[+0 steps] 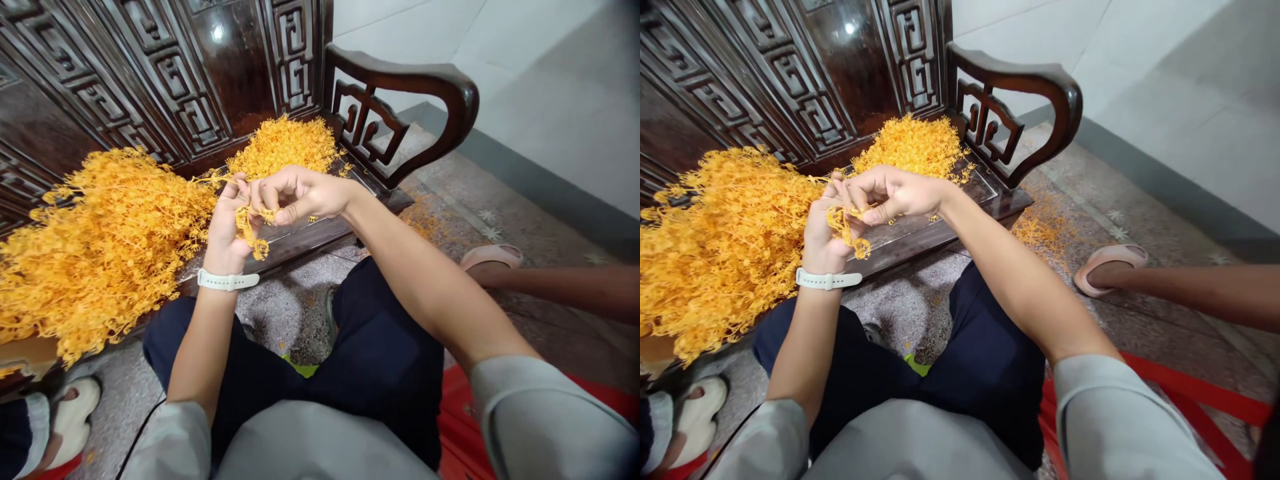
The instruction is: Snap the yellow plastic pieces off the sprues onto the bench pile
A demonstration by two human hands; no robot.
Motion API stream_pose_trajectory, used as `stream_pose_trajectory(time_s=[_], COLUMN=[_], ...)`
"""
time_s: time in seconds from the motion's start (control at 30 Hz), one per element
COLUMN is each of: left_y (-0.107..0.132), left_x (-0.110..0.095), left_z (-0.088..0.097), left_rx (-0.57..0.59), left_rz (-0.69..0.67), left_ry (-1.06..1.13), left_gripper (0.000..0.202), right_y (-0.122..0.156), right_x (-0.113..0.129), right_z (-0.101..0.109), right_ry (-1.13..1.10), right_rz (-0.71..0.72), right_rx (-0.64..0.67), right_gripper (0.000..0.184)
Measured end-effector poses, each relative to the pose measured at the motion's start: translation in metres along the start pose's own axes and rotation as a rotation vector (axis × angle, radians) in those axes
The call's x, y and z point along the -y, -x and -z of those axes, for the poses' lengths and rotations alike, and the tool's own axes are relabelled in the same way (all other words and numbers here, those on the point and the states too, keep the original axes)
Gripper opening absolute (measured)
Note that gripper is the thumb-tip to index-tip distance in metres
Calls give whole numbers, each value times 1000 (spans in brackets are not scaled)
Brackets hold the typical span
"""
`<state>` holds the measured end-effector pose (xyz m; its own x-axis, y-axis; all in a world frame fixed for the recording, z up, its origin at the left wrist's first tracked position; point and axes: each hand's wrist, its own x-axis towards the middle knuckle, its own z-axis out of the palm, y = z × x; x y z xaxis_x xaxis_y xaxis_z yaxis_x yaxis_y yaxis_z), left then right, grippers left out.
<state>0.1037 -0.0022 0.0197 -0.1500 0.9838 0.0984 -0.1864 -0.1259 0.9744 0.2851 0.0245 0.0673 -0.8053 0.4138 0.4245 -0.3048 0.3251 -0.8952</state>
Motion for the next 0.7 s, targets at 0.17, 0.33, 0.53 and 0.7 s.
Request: stream_pose_trajectory(time_s=[0.17, 0.33, 0.53, 0.7], left_y=[4, -2, -18, -7], left_x=[-25, -62, -52, -44], left_z=[8, 61, 78, 44], left_rx=[-2, 63, -122, -117], left_rz=[-14, -102, -136, -203], left_ry=[48, 161, 78, 26], left_gripper=[19, 10, 12, 15], right_y=[-12, -18, -18, -12], right_x=[-8, -9, -19, -23], right_z=[-2, -16, -3, 9], right_ry=[-198, -378, -486, -723], right_rz=[130, 163, -83, -326], right_rx=[89, 681, -166, -1096], right_gripper=[57, 47, 50, 26])
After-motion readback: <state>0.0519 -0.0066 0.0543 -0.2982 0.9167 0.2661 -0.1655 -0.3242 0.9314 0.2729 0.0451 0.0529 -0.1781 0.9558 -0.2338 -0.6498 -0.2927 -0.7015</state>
